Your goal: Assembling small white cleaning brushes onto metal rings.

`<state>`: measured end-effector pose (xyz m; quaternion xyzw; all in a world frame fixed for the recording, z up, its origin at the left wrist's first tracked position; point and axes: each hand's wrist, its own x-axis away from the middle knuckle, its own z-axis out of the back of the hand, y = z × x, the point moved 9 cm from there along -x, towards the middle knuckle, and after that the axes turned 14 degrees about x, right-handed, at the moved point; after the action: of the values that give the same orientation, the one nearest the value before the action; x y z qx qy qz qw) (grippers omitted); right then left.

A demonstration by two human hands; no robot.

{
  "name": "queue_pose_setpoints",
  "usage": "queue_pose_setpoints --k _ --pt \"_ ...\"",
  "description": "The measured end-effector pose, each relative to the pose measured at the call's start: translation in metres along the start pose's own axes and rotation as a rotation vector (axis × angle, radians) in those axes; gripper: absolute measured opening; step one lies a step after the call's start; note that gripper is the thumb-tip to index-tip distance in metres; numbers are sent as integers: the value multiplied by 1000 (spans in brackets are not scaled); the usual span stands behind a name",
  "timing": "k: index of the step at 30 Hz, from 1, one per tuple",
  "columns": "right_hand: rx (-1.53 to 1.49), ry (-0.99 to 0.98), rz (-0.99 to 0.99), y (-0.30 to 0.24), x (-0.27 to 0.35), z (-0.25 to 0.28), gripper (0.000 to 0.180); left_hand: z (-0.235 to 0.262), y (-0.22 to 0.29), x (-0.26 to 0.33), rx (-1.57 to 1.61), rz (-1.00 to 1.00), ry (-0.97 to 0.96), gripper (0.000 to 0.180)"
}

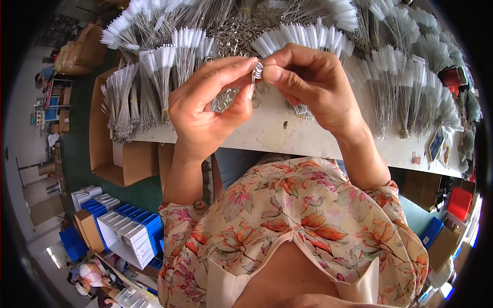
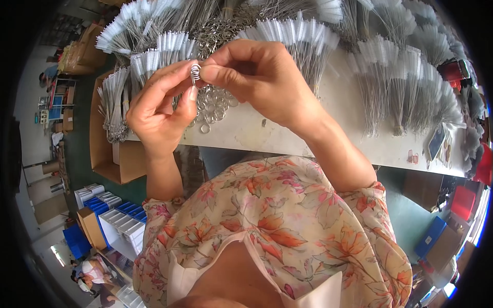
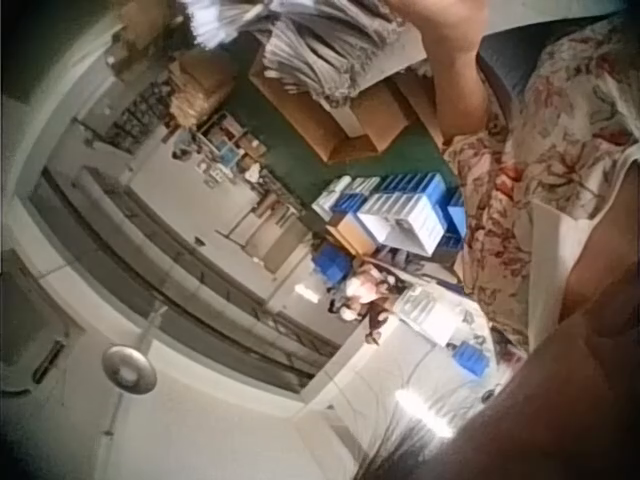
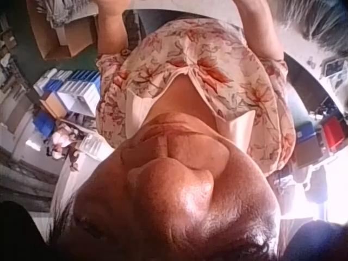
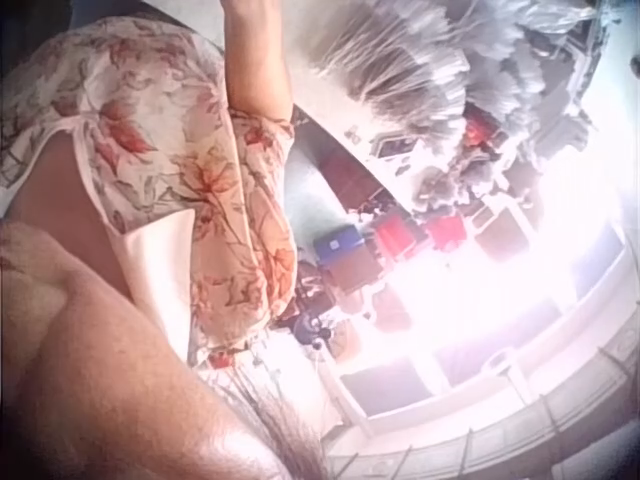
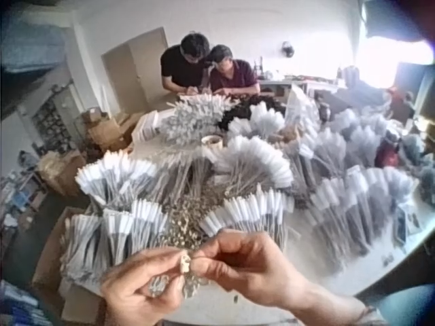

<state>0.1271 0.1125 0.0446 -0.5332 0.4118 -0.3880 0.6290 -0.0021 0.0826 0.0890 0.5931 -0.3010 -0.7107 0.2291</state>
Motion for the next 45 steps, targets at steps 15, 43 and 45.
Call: queue_pose_setpoints --k 15,43,45 --pt "146 -218 -186 33 7 -25 14 11 -48 18 338 600 -55 24" --pt "746 39 359 79 63 -11 15 314 -200 127 -479 1255 133 15" --pt "809 123 207 77 37 18 10 320 -195 130 -498 1238 190 14"
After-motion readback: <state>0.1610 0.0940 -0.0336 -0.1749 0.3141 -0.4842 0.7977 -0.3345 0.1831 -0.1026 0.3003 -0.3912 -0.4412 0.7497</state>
